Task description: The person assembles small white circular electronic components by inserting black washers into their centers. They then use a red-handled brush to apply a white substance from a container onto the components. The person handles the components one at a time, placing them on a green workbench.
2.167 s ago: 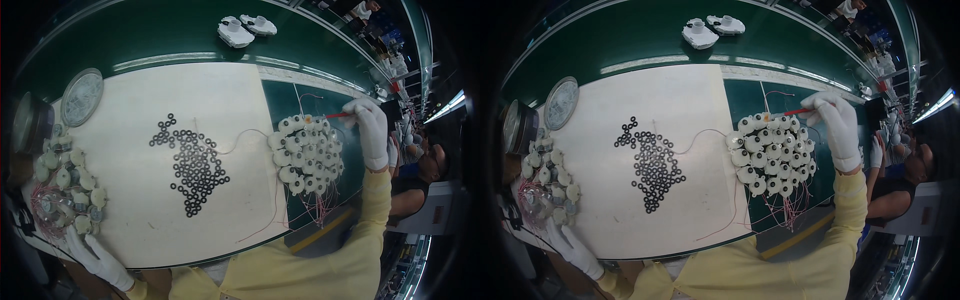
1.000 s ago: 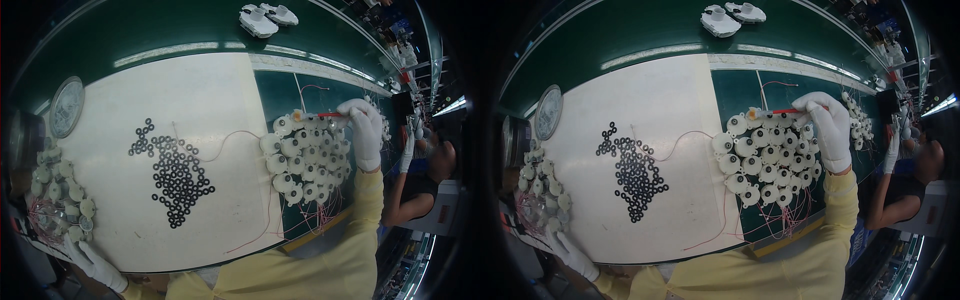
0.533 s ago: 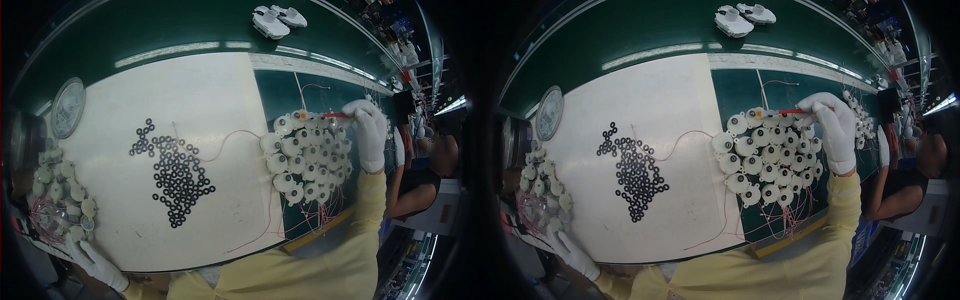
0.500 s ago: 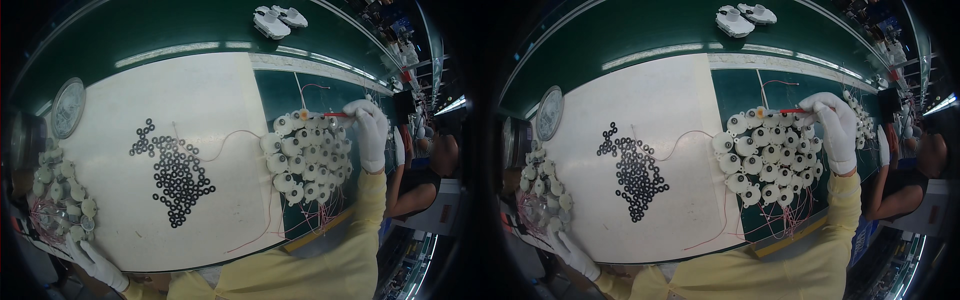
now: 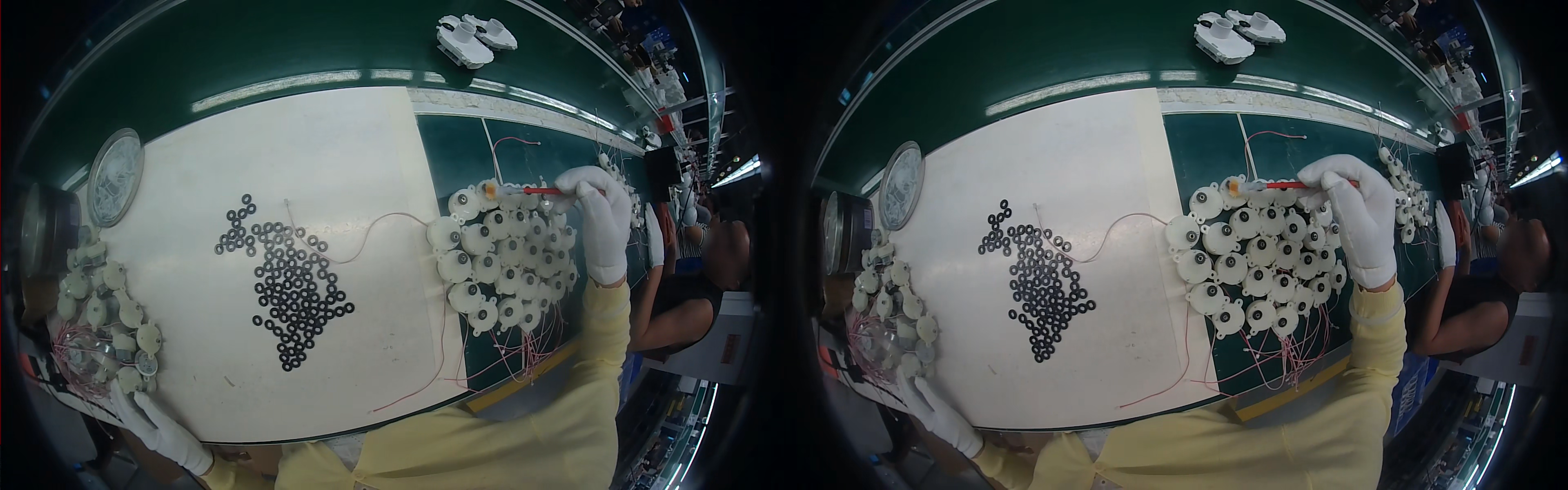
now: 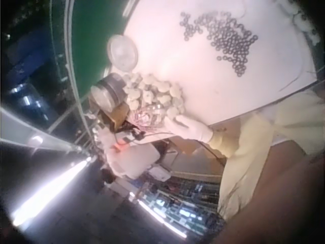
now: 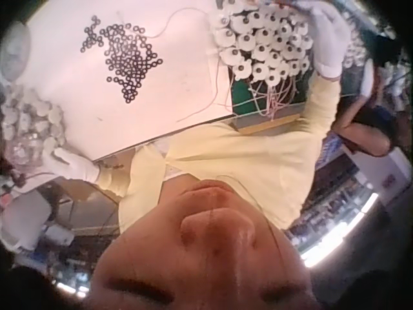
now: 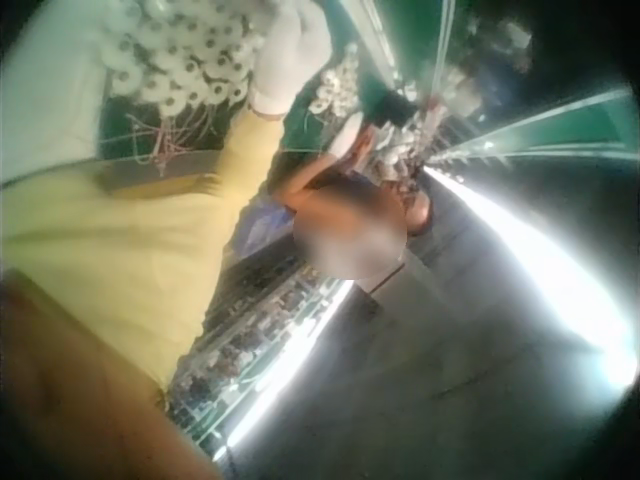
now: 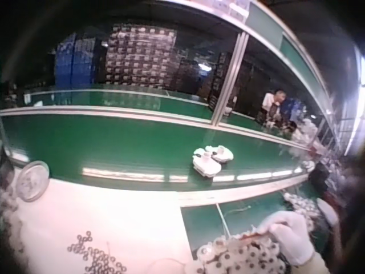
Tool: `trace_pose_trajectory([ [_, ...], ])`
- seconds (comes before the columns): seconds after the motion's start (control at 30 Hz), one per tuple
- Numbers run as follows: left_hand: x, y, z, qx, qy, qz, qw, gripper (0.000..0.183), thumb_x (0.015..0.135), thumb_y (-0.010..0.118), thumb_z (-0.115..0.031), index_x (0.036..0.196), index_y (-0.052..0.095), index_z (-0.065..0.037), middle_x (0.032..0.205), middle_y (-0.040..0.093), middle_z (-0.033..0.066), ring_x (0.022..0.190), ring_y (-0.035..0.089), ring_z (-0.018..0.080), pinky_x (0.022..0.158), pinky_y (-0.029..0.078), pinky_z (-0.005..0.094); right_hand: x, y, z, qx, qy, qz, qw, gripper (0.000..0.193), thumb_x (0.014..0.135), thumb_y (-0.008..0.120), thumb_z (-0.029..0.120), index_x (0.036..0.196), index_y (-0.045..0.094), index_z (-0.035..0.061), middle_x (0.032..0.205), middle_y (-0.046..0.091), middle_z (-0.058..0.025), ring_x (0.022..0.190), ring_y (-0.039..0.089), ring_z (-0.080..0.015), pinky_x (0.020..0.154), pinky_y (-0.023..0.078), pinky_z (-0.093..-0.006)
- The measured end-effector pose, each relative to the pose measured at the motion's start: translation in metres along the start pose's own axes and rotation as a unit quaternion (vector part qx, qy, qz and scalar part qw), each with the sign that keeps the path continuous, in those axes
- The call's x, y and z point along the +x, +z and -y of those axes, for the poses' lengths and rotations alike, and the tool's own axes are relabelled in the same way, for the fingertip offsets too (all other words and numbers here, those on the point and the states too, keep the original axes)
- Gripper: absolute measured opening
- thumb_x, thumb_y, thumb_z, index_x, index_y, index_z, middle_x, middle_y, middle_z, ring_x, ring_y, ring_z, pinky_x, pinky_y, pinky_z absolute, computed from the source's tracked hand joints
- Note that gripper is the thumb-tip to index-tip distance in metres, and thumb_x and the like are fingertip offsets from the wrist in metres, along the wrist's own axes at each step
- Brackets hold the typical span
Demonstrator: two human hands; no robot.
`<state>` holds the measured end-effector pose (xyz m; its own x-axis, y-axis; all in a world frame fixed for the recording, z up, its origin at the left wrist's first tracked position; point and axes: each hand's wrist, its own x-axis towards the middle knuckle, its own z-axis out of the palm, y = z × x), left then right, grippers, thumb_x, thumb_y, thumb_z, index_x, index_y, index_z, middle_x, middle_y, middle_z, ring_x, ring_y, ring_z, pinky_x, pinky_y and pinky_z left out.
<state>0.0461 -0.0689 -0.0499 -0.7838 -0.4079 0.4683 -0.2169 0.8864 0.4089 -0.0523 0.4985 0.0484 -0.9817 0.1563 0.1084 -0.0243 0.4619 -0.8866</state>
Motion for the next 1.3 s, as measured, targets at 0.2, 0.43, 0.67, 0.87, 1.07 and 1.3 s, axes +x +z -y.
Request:
trace_pose_trajectory([
  [0.2, 0.000, 0.000, 0.000, -0.008, 0.000, 0.002, 1.000, 0.036, 0.104, 0.048, -0.009, 0.136, 0.052, 0.006, 0.140, 0.053, 0.0173, 0.131, 0.047, 0.0300, 0.111, 0.036, 0.0404, 0.000, -0.006, 0.000, 0.001, -0.019, -0.008, 1.000, 0.022, 0.096, 0.047, 0.006, 0.099, 0.065, -0.0056, 0.099, 0.068, -0.0130, 0.081, 0.068, -0.0170, 0.073, 0.051, -0.0249],
  [0.43, 0.000, 0.000, -0.002, -0.018, -0.010, 0.002, 1.000, 0.036, 0.104, 0.048, -0.009, 0.136, 0.051, 0.006, 0.140, 0.053, 0.0169, 0.132, 0.047, 0.0303, 0.111, 0.036, 0.0405, 0.003, 0.015, 0.009, 0.034, -0.009, 0.022, 0.999, 0.022, 0.095, 0.049, 0.008, 0.100, 0.065, -0.0060, 0.100, 0.068, -0.0141, 0.083, 0.068, -0.0184, 0.074, 0.052, -0.0257],
  [0.67, -0.001, -0.001, -0.002, -0.019, -0.012, 0.005, 1.000, 0.036, 0.104, 0.048, -0.009, 0.136, 0.051, 0.006, 0.140, 0.053, 0.0169, 0.132, 0.047, 0.0304, 0.111, 0.036, 0.0406, 0.009, 0.027, 0.006, 0.066, 0.007, 0.038, 0.997, 0.021, 0.095, 0.049, 0.008, 0.100, 0.065, -0.0061, 0.101, 0.068, -0.0142, 0.085, 0.067, -0.0187, 0.074, 0.052, -0.0262],
  [0.87, -0.002, -0.001, -0.002, -0.006, -0.005, 0.001, 1.000, 0.036, 0.104, 0.049, -0.008, 0.136, 0.052, 0.006, 0.139, 0.054, 0.0171, 0.131, 0.048, 0.0303, 0.110, 0.037, 0.0406, 0.007, 0.026, -0.001, 0.062, 0.006, 0.034, 0.997, 0.021, 0.095, 0.048, 0.007, 0.099, 0.064, -0.0063, 0.102, 0.067, -0.0145, 0.085, 0.067, -0.0186, 0.073, 0.053, -0.0271],
  [1.07, 0.000, -0.001, -0.004, -0.010, -0.007, 0.001, 1.000, 0.036, 0.104, 0.050, -0.009, 0.136, 0.052, 0.006, 0.139, 0.054, 0.0172, 0.131, 0.048, 0.0301, 0.110, 0.037, 0.0405, 0.003, 0.022, -0.004, 0.056, 0.016, 0.025, 0.998, 0.022, 0.095, 0.047, 0.006, 0.099, 0.064, -0.0065, 0.101, 0.067, -0.0144, 0.085, 0.067, -0.0187, 0.074, 0.053, -0.0272],
  [1.3, 0.000, 0.000, -0.002, -0.020, -0.004, 0.003, 1.000, 0.036, 0.104, 0.049, -0.008, 0.136, 0.052, 0.006, 0.139, 0.054, 0.0166, 0.132, 0.047, 0.0298, 0.111, 0.036, 0.0403, -0.002, 0.016, -0.005, 0.057, 0.005, 0.020, 0.998, 0.022, 0.096, 0.047, 0.007, 0.099, 0.064, -0.0069, 0.101, 0.067, -0.0146, 0.083, 0.067, -0.0187, 0.074, 0.052, -0.0270],
])
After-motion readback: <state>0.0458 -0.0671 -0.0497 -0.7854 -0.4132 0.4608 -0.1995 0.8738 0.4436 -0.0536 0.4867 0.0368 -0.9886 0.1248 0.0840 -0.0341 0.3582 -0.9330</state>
